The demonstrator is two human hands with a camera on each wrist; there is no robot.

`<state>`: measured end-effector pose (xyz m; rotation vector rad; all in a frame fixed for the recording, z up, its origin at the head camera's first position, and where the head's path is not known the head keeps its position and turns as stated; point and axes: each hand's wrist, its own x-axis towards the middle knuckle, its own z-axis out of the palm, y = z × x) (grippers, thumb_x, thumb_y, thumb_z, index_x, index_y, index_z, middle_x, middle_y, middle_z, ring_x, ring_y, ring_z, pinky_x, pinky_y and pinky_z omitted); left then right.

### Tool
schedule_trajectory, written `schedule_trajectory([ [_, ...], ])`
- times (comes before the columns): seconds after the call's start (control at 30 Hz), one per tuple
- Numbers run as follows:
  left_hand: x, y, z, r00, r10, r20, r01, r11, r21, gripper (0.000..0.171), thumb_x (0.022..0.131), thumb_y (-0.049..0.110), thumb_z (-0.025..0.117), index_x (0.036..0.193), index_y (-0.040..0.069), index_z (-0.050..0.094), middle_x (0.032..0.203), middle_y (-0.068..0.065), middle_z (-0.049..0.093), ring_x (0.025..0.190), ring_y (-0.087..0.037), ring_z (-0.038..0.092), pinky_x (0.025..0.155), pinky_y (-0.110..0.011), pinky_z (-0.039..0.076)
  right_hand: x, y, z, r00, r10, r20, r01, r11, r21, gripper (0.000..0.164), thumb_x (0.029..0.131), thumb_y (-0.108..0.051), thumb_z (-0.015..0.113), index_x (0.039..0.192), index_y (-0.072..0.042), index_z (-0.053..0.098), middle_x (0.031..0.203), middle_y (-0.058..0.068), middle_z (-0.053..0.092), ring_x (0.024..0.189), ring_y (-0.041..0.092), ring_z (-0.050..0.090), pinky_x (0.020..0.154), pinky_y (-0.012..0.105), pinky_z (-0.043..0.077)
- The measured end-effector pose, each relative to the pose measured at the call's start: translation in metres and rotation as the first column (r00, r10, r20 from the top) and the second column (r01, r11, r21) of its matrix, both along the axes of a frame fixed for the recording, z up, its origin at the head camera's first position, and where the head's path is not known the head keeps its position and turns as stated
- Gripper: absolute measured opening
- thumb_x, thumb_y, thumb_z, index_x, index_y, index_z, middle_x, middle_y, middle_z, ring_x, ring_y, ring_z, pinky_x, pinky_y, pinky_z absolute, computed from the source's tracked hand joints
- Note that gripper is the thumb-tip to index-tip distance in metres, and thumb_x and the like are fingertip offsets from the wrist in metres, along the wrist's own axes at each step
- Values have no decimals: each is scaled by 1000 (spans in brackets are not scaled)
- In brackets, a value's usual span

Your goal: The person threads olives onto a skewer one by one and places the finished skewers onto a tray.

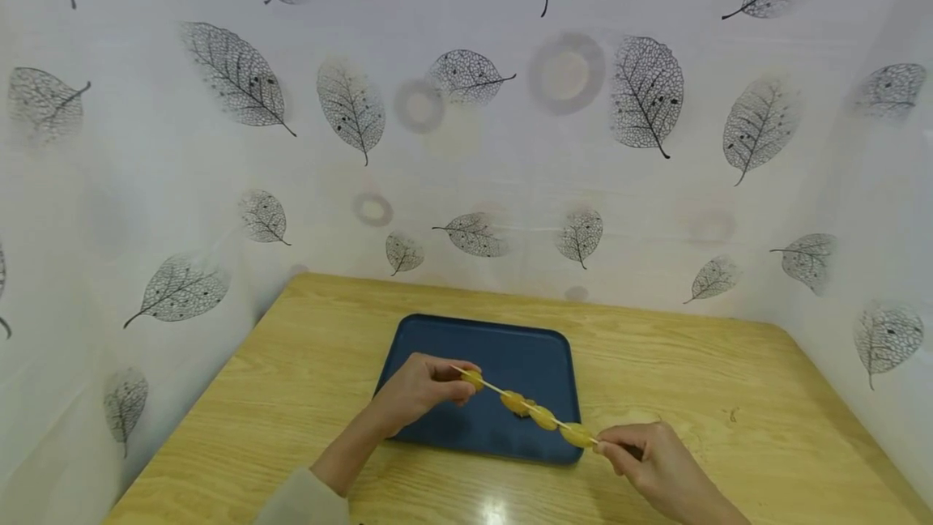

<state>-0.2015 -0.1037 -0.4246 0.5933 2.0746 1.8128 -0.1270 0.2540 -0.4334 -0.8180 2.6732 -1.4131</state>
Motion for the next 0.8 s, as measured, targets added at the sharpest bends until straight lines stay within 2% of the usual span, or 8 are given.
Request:
schedule_trajectory([
  [0.07,0,0,0,1000,2,0,-2,1000,0,24,98,19,74,107,-2,80,123,-14,72,103,-23,71,101,-46,54,0,0,0,1000,-1,-8,1,1000,4,15,101,0,63,95,-2,78,61,-4,56,47,-8,29,38,18,34],
  [0.3,2,-1,-2,1000,-3,21,2,1000,17,27,98,18,74,106,-8,78,134,-23,65,105,-24,71,104,-48,52,0,-2,1,1000,-13,4,13,1000,16,15,101,0,64,97,1,78,62,-6,56,46,-7,30,38,18,34],
  [0.6,2,0,-2,1000,-5,29,4,1000,21,24,97,18,75,108,-3,79,134,-22,66,103,-23,71,101,-45,55,0,-4,2,1000,-15,26,15,1000,17,16,102,-2,63,97,0,78,61,-4,56,45,-7,29,38,17,34],
  [0.8,2,2,-6,999,2,45,-2,1000,12,26,97,21,76,107,-2,80,134,-17,67,104,-22,70,100,-45,55,1,-4,3,999,-8,49,7,1000,15,16,103,-7,64,96,-4,78,62,-12,53,45,-7,29,39,19,36],
])
